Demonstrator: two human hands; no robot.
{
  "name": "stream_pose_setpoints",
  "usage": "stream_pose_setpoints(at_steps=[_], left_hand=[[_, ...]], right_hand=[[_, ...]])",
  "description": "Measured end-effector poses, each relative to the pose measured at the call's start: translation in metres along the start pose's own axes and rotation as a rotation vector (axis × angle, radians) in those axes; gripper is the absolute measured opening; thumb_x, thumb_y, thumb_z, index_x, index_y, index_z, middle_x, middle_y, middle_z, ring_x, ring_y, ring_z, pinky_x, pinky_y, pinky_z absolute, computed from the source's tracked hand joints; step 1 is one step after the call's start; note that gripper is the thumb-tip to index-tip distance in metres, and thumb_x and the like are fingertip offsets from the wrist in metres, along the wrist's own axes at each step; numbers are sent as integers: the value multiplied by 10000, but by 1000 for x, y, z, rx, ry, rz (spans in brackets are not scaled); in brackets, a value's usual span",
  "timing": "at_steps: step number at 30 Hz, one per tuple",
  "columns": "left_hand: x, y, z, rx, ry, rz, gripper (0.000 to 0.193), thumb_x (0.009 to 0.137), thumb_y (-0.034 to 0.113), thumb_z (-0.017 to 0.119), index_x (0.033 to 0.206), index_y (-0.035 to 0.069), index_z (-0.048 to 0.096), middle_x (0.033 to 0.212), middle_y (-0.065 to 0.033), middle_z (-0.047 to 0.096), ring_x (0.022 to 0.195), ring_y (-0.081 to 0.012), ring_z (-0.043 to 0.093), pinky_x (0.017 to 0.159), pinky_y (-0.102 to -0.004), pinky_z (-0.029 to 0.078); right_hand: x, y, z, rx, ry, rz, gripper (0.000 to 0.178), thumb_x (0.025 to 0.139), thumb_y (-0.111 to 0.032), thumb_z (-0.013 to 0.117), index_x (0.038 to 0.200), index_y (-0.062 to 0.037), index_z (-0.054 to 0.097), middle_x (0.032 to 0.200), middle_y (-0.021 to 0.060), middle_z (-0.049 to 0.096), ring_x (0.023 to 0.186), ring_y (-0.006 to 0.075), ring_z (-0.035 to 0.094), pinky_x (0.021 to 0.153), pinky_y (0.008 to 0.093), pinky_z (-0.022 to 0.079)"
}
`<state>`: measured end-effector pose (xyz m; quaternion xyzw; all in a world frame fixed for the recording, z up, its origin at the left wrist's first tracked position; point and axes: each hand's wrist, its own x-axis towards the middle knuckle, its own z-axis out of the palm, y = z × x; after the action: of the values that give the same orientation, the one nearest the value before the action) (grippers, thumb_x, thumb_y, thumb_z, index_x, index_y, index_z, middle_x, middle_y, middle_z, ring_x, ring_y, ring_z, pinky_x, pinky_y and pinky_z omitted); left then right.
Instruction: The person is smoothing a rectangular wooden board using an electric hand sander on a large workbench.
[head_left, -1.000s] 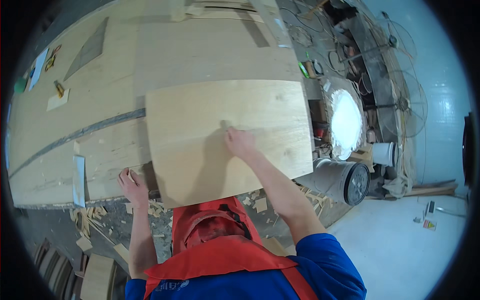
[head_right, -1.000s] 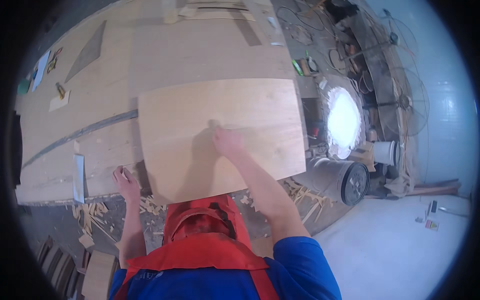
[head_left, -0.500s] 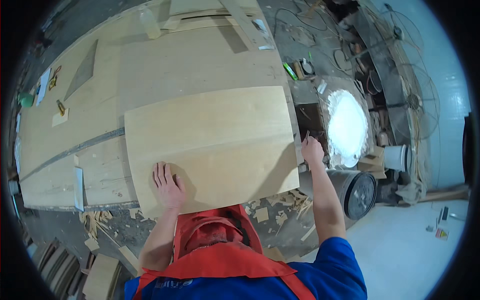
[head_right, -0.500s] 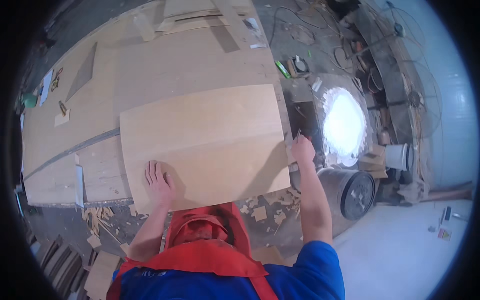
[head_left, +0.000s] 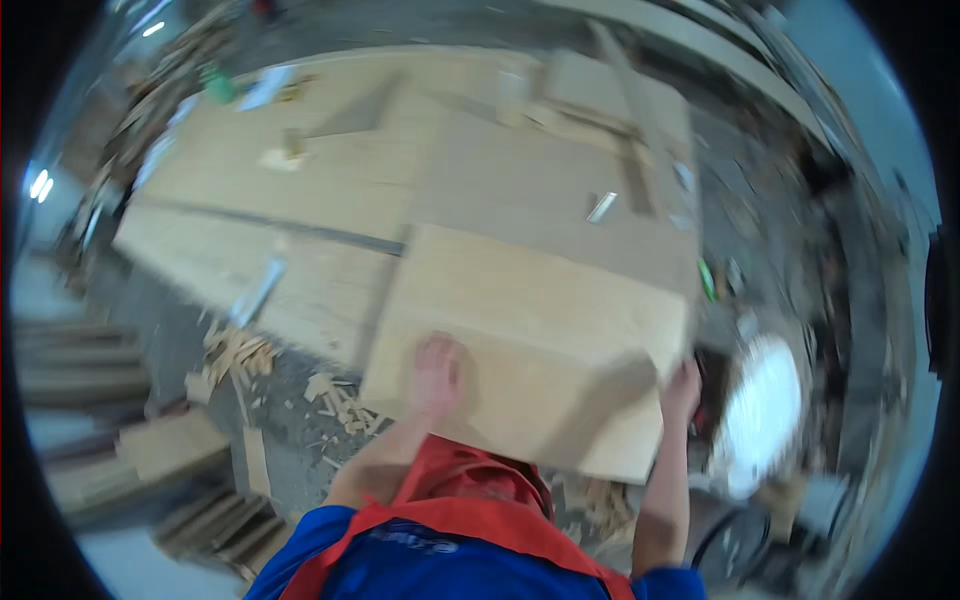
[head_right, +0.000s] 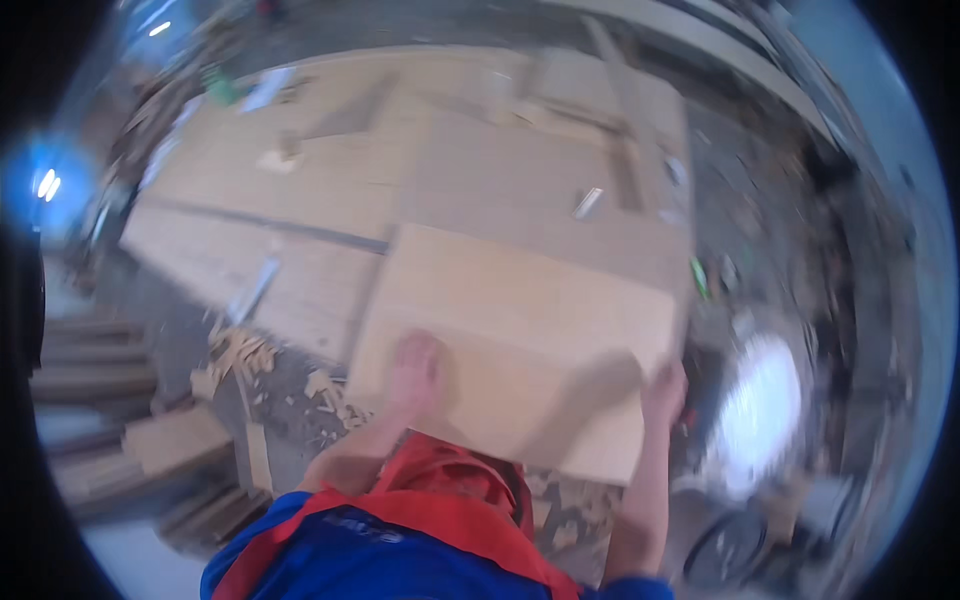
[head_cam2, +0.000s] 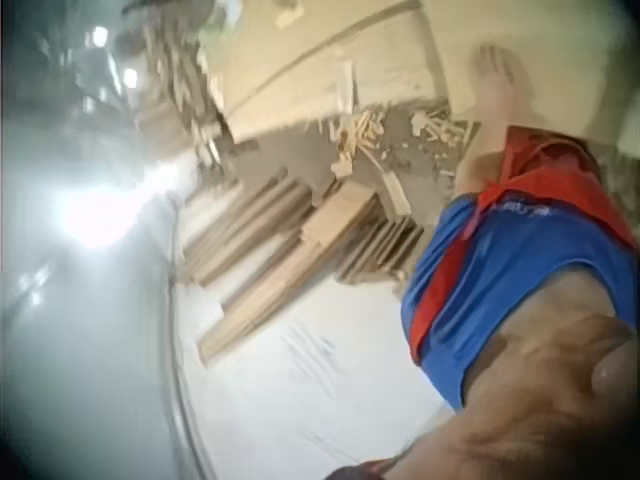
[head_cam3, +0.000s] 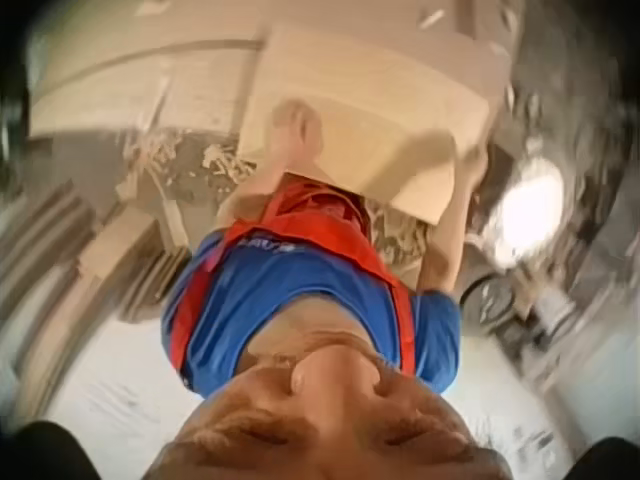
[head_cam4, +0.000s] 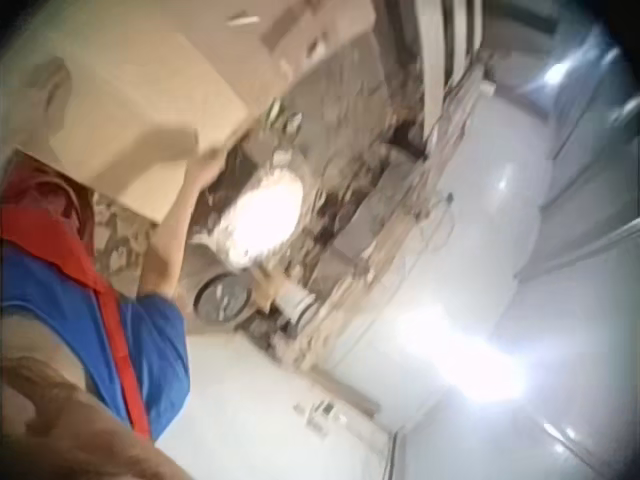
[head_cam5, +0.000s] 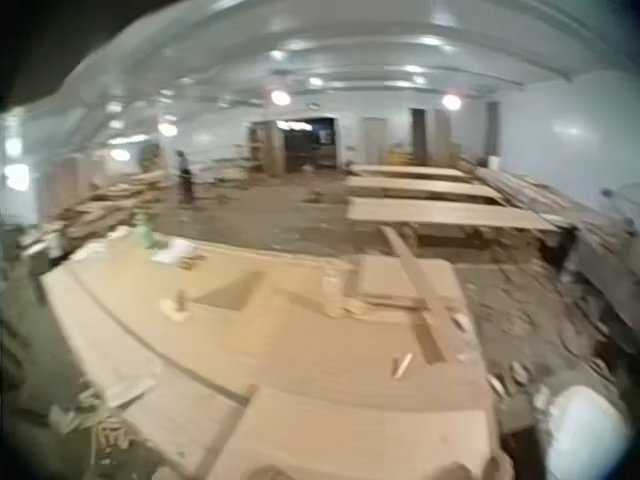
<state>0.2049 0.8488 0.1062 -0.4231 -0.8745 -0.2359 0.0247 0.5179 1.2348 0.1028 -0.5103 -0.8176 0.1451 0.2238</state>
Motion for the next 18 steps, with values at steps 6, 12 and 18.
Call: stream_pose_setpoints(at_steps=[6, 12, 18], left_hand=[[-4, -11, 17, 84, 42, -100, 563, 952, 280, 580, 1429, 0, 475, 1495, -214, 469, 1434, -402, 392, 1203, -574, 277], [24, -57, -4, 182, 260, -507, 625, 935, 418, 604, 1389, -4, 517, 1429, -240, 520, 1355, -425, 483, 1140, -539, 379], [46, -108, -37, -303, -213, -874, 710, 982, 560, 489, 1370, -32, 541, 1258, -293, 637, 1219, -436, 610, 1044, -514, 477]], right_hand=[[-102, 72, -11, 405, -160, 209, 448, 1074, -279, 483, 1278, 110, 570, 1206, 334, 634, 1165, 452, 603, 941, 465, 491], [-79, 75, -25, -172, -319, 303, 771, 995, -643, 515, 1040, 98, 724, 892, 254, 741, 822, 437, 711, 749, 471, 584], [-81, 3, -85, -64, -264, 367, 691, 990, -582, 536, 1094, 75, 724, 986, 321, 720, 945, 503, 696, 830, 488, 581]])
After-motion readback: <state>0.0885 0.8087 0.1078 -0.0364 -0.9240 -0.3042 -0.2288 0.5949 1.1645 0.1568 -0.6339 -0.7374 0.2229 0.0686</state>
